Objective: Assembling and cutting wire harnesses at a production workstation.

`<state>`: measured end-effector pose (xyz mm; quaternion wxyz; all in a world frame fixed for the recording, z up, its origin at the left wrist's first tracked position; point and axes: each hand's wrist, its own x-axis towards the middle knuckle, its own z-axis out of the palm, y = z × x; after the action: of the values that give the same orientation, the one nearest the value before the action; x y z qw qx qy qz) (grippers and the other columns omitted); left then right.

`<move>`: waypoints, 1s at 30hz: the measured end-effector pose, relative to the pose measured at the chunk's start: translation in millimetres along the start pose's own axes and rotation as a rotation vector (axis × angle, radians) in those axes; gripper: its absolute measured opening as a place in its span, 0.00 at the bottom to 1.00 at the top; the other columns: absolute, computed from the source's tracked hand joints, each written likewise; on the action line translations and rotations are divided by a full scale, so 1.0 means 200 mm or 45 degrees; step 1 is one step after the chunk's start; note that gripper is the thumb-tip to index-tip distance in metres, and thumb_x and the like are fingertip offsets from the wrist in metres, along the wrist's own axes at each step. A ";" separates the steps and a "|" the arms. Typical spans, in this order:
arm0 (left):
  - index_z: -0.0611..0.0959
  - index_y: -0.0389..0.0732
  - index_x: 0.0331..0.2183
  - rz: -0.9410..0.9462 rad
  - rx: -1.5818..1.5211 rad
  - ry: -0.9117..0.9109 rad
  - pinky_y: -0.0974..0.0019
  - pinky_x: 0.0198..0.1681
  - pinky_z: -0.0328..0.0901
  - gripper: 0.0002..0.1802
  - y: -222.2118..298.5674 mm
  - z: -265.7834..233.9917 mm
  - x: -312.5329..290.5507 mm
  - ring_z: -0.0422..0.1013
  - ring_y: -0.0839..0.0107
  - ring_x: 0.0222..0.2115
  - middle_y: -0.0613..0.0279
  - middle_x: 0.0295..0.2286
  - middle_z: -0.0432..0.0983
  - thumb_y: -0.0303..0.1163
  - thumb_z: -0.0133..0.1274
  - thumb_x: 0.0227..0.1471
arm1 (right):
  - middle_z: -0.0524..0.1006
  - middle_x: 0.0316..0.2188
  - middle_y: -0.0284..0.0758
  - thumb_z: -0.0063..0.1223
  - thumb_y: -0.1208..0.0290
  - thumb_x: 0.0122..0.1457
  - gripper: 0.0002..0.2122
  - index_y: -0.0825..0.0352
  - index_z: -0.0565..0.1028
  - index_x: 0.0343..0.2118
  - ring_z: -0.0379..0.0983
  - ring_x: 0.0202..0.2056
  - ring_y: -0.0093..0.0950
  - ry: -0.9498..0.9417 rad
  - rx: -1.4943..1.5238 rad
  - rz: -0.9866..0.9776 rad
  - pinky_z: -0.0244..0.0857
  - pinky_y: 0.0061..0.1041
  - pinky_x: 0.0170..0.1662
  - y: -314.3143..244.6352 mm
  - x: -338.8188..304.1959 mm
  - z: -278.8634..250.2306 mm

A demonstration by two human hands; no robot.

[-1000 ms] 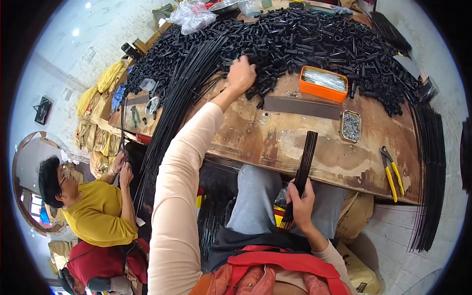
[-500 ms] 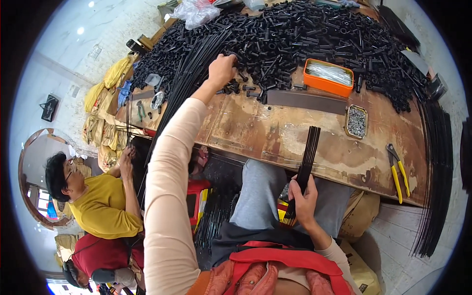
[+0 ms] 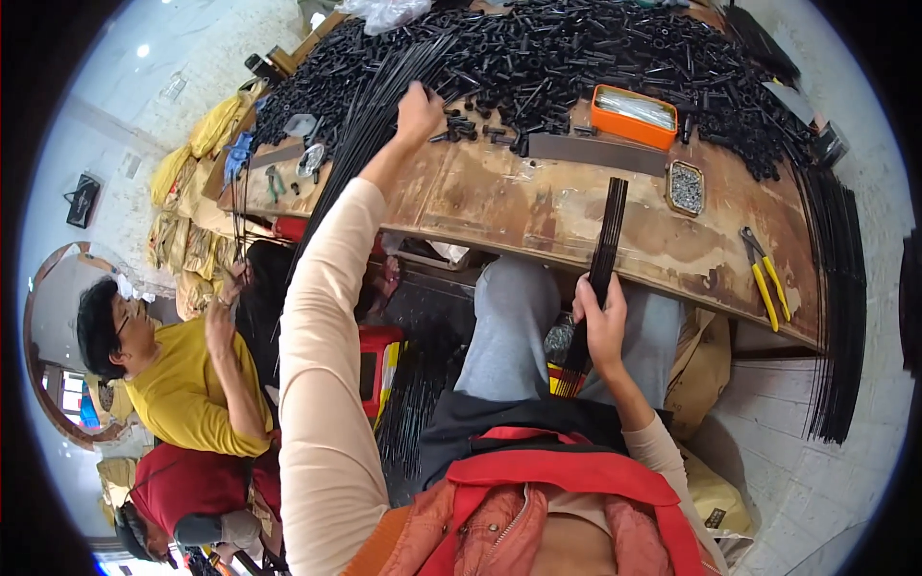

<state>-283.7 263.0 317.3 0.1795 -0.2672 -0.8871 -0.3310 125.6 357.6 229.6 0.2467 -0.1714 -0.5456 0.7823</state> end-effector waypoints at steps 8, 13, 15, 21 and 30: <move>0.86 0.38 0.34 -0.372 -0.349 -0.244 0.61 0.38 0.68 0.20 0.00 0.08 -0.30 0.76 0.58 0.34 0.50 0.36 0.79 0.44 0.64 0.44 | 0.65 0.21 0.25 0.49 0.72 0.64 0.05 0.67 0.67 0.37 0.61 0.21 0.15 0.005 -0.064 0.017 0.57 0.17 0.25 0.01 -0.02 0.00; 0.88 0.44 0.33 0.387 -0.347 -0.078 0.64 0.39 0.68 0.13 0.56 0.08 -0.41 0.74 0.62 0.33 0.57 0.31 0.79 0.40 0.63 0.44 | 0.66 0.22 0.27 0.46 0.70 0.65 0.06 0.67 0.68 0.38 0.62 0.21 0.16 -0.029 -0.105 -0.006 0.57 0.17 0.26 0.02 -0.05 -0.02; 0.87 0.42 0.34 0.306 -0.698 -0.630 0.70 0.33 0.67 0.11 0.77 0.14 -0.54 0.74 0.76 0.28 0.65 0.26 0.80 0.37 0.62 0.49 | 0.70 0.24 0.31 0.40 0.63 0.68 0.13 0.69 0.70 0.42 0.65 0.23 0.18 -0.131 0.015 -0.033 0.60 0.19 0.28 -0.01 -0.06 -0.02; 0.84 0.36 0.38 -0.133 -1.408 -1.472 0.73 0.35 0.66 0.15 1.17 -0.13 -1.01 0.70 0.79 0.31 0.67 0.27 0.77 0.35 0.64 0.50 | 0.77 0.32 0.40 0.36 0.60 0.67 0.18 0.72 0.71 0.43 0.75 0.31 0.29 -0.167 0.463 0.183 0.70 0.27 0.35 0.04 -0.13 -0.07; 0.84 0.35 0.36 0.243 -1.555 -0.382 0.74 0.27 0.67 0.12 1.09 -0.77 -1.08 0.73 0.78 0.22 0.64 0.24 0.79 0.34 0.55 0.57 | 0.76 0.25 0.35 0.58 0.69 0.58 0.11 0.73 0.75 0.37 0.74 0.26 0.22 -0.177 0.091 0.341 0.69 0.21 0.33 -0.13 -0.54 0.07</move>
<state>38.7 221.3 428.2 -0.1028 -0.4428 -0.5260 -0.7187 211.9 292.1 259.6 0.1077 -0.1792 -0.5054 0.8372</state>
